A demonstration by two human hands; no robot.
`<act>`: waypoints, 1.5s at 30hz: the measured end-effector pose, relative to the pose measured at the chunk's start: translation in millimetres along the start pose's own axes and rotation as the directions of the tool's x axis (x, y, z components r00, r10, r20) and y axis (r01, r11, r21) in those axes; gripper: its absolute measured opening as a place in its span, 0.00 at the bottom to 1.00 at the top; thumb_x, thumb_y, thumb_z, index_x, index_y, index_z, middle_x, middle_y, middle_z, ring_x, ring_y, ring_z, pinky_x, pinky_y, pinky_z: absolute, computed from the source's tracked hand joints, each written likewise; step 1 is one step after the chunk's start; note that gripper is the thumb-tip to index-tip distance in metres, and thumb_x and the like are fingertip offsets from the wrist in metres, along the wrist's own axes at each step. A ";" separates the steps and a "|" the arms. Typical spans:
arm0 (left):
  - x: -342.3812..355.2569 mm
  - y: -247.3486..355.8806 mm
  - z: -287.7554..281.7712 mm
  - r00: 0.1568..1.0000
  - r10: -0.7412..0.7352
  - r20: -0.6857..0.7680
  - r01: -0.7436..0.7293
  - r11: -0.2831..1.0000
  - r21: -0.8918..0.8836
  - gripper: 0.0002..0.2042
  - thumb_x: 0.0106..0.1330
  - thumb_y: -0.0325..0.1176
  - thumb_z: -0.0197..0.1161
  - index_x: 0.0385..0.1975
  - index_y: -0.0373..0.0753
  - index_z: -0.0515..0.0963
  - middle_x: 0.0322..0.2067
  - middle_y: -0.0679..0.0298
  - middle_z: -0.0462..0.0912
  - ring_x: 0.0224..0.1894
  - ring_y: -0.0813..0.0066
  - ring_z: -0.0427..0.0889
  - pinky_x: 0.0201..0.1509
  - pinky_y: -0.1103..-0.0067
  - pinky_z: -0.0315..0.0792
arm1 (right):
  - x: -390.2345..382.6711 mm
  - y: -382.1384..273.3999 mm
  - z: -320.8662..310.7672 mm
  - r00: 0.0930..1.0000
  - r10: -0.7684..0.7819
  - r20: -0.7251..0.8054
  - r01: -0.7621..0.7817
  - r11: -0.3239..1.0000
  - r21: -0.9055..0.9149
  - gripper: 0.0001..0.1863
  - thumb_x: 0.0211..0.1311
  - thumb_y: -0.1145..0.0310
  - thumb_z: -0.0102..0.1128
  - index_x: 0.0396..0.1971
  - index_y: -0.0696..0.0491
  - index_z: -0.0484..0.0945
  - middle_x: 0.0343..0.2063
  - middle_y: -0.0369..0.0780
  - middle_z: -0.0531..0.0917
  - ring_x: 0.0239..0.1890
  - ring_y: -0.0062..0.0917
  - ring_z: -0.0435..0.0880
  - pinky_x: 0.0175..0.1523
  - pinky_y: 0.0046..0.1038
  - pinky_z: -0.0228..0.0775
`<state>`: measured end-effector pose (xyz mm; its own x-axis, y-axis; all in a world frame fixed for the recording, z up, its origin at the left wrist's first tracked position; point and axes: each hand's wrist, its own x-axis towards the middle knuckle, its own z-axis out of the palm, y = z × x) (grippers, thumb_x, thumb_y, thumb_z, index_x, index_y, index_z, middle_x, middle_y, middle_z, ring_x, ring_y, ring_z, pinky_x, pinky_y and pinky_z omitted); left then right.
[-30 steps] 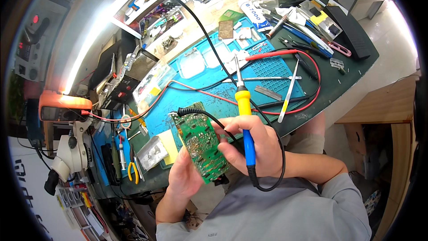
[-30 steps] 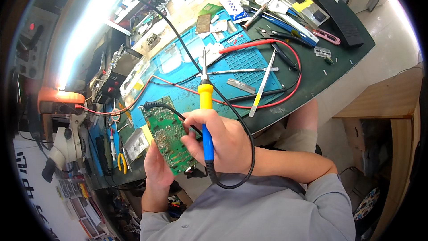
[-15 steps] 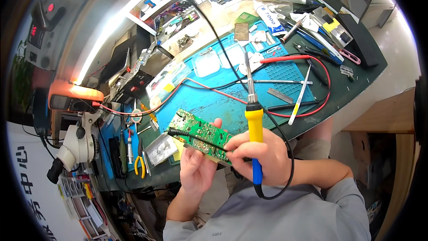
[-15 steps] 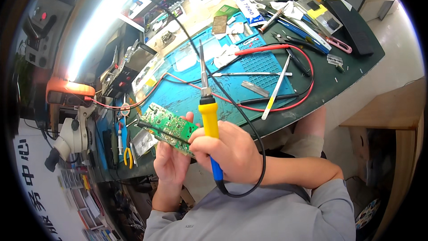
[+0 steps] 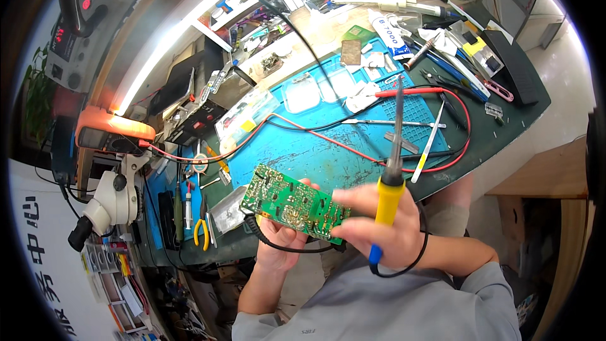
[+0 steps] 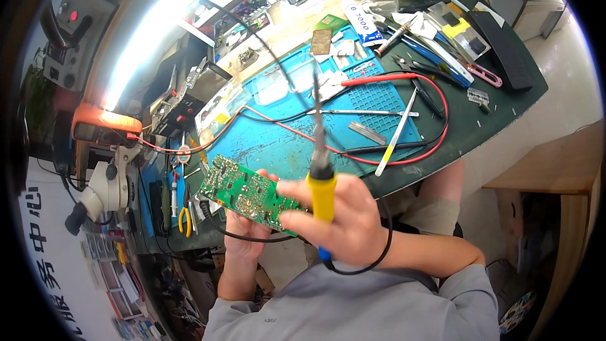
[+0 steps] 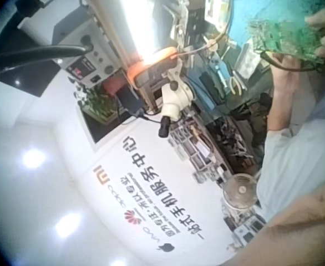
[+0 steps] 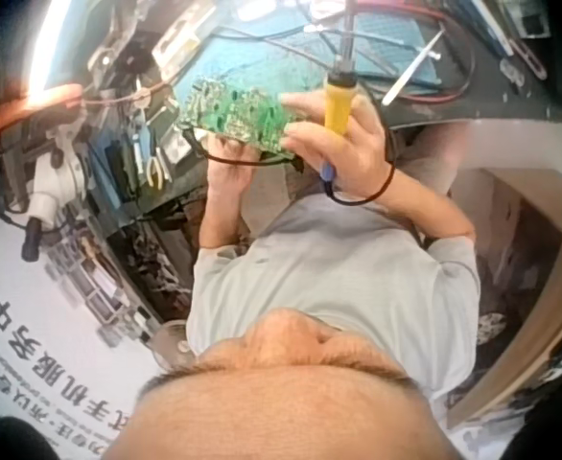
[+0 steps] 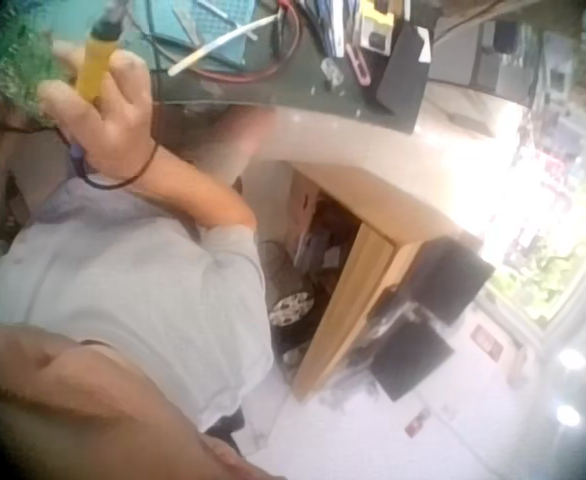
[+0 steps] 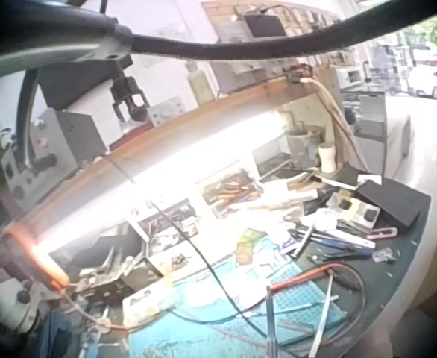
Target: The person uses a soldering iron to work on a green circuit board, applying heat to specific components. They then handle a small yellow electronic module, inspecting it closely before returning to the circuit board to continue soldering and manipulating wires.
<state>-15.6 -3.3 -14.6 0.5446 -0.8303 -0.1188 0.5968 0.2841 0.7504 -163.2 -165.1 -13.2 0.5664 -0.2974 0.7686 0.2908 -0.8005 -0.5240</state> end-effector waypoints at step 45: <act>17.5 11.5 -0.4 0.993 -0.042 -0.109 0.067 0.969 0.236 0.18 0.73 0.39 0.50 0.45 0.26 0.76 0.47 0.41 0.81 0.47 0.50 0.84 0.48 0.58 0.82 | -0.1 37.4 -7.9 0.992 0.096 -0.077 -0.044 0.863 0.504 0.27 0.71 0.52 0.50 0.52 0.63 0.75 0.32 0.45 0.85 0.29 0.33 0.85 0.32 0.29 0.78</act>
<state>1.0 -14.4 -8.3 0.5801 -0.7841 -0.2204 0.4758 0.1065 0.8731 -158.5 -199.1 -30.0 0.5303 -0.4125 0.7407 0.6141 -0.4154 -0.6710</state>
